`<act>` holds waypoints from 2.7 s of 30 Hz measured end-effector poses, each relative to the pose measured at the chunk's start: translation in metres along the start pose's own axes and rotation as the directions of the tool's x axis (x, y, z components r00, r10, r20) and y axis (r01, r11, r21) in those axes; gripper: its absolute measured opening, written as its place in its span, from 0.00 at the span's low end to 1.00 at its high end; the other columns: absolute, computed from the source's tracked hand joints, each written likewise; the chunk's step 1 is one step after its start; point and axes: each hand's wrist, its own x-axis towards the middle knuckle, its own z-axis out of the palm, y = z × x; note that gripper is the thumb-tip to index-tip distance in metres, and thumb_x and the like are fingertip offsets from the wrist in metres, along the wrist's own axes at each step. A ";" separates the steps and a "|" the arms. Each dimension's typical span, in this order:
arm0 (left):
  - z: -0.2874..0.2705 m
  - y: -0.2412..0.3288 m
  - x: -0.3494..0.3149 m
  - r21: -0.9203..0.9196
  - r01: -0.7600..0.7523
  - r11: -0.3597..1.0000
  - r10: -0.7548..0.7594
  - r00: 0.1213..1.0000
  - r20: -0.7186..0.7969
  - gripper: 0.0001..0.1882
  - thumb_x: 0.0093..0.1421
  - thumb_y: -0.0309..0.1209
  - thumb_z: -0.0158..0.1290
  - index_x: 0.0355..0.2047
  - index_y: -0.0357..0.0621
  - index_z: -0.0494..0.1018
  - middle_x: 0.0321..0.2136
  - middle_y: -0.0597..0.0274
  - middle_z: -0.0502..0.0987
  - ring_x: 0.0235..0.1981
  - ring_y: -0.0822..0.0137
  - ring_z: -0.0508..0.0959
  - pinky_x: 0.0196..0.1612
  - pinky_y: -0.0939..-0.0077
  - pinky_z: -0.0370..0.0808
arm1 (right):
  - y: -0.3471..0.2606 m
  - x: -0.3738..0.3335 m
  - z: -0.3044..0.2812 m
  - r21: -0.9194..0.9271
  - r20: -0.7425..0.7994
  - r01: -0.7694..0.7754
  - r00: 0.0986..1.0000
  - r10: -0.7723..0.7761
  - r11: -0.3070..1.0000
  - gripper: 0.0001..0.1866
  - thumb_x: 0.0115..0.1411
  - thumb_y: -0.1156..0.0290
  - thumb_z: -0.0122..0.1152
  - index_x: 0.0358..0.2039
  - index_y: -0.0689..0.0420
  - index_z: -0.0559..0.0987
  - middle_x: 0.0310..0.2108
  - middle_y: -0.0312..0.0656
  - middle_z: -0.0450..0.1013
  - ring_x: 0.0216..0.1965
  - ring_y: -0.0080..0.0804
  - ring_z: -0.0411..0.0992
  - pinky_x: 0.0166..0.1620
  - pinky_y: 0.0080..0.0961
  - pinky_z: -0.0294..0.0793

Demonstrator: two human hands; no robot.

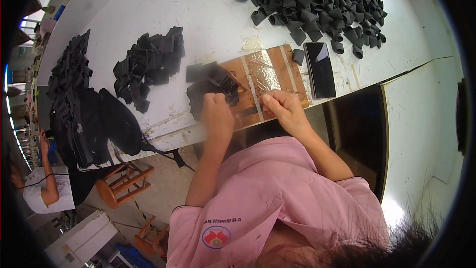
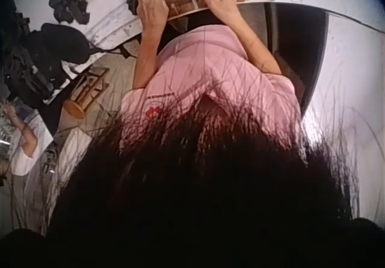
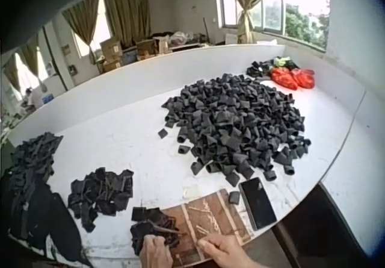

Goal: Applying adhesive strips to small black foam blocks at a production workbench.

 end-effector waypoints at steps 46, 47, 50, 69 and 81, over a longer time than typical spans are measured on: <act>-0.065 0.039 -0.015 -0.931 0.257 0.260 -0.331 0.929 0.164 0.04 0.53 0.25 0.52 0.29 0.38 0.69 0.20 0.68 0.71 0.20 0.81 0.69 0.23 0.88 0.65 | -0.045 -0.003 0.036 -0.023 -0.012 0.402 0.915 -0.403 0.915 0.04 0.49 0.76 0.54 0.22 0.63 0.74 0.18 0.39 0.66 0.18 0.26 0.65 0.22 0.21 0.63; -0.066 0.037 -0.015 -0.918 0.260 0.301 -0.314 0.935 0.162 0.04 0.53 0.24 0.52 0.28 0.37 0.69 0.20 0.69 0.71 0.21 0.81 0.69 0.23 0.88 0.65 | -0.045 -0.003 0.036 -0.022 -0.010 0.403 0.915 -0.403 0.915 0.04 0.49 0.76 0.54 0.22 0.63 0.74 0.18 0.39 0.66 0.18 0.26 0.65 0.22 0.21 0.63; -0.068 0.035 -0.013 -0.895 0.269 0.356 -0.313 0.937 0.157 0.03 0.53 0.23 0.52 0.27 0.37 0.69 0.18 0.70 0.70 0.18 0.83 0.67 0.20 0.90 0.63 | -0.043 -0.002 0.036 0.088 0.035 0.267 0.962 -0.271 0.960 0.05 0.50 0.75 0.54 0.23 0.63 0.74 0.18 0.39 0.66 0.19 0.28 0.66 0.23 0.22 0.63; -0.084 0.041 0.007 -0.692 0.363 -0.624 -0.028 0.875 0.484 0.08 0.50 0.16 0.46 0.32 0.35 0.66 0.20 0.65 0.70 0.09 0.84 0.56 0.12 0.91 0.52 | -0.046 0.005 0.029 0.066 -0.067 0.349 0.936 -0.345 0.935 0.04 0.46 0.79 0.56 0.25 0.63 0.72 0.20 0.38 0.65 0.17 0.26 0.62 0.20 0.20 0.60; -0.091 0.047 0.038 -0.827 0.280 -0.487 -0.184 0.893 0.411 0.07 0.54 0.20 0.42 0.33 0.30 0.66 0.22 0.54 0.72 0.05 0.80 0.59 0.06 0.87 0.53 | -0.100 0.014 0.011 0.457 0.225 0.027 0.963 -0.145 0.889 0.11 0.57 0.65 0.53 0.21 0.57 0.72 0.17 0.26 0.61 0.17 0.11 0.54 0.18 0.11 0.51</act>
